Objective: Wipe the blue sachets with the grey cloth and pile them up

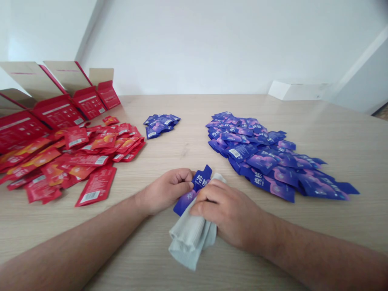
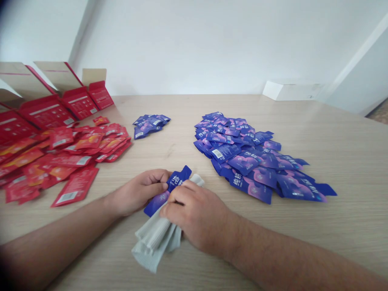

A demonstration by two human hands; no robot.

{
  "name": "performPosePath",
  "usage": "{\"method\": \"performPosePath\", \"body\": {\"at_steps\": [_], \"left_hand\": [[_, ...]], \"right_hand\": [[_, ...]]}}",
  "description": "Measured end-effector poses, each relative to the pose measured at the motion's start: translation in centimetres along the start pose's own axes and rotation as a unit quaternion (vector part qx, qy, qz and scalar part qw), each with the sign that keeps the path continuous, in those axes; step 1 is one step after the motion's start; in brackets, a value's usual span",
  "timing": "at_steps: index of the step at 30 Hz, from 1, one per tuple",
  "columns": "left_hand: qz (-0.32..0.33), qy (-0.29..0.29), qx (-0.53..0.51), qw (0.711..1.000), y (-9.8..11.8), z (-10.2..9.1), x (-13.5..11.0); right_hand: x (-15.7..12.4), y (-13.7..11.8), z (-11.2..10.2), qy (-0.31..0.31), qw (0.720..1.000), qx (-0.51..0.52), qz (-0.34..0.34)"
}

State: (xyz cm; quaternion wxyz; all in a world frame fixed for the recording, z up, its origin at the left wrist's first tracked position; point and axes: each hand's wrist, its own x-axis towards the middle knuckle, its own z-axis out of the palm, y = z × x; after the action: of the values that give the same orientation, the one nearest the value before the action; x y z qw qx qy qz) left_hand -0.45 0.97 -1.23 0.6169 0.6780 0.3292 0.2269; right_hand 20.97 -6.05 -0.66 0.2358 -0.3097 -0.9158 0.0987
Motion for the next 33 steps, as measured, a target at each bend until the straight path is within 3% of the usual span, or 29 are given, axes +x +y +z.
{"method": "performPosePath", "body": {"at_steps": [5,10,15,20,26,31,33], "left_hand": [[0.0,0.001,-0.004,1.0,0.02,0.11,-0.04],[-0.002,0.009,0.016,1.0,0.1,-0.01,0.0],[-0.011,0.005,0.008,1.0,0.1,0.11,-0.09],[0.004,0.006,0.022,1.0,0.03,-0.05,0.04],[0.001,-0.004,0.003,1.0,-0.27,-0.08,-0.04],[0.006,0.001,0.019,1.0,-0.23,-0.15,0.02],[0.002,0.003,0.019,1.0,-0.16,-0.12,0.01]], "right_hand": [[-0.03,0.47,-0.22,0.037,0.998,-0.003,0.042],[-0.07,0.13,0.01,0.004,1.0,0.001,-0.002],[-0.01,0.53,-0.17,0.05,0.998,-0.006,0.039],[0.02,0.07,0.03,0.012,1.0,-0.001,-0.003],[0.04,0.51,-0.1,0.052,0.998,-0.008,0.043],[-0.01,0.07,-0.09,0.004,1.0,0.004,0.005],[-0.03,0.1,-0.17,0.012,1.0,0.005,0.014]]}}
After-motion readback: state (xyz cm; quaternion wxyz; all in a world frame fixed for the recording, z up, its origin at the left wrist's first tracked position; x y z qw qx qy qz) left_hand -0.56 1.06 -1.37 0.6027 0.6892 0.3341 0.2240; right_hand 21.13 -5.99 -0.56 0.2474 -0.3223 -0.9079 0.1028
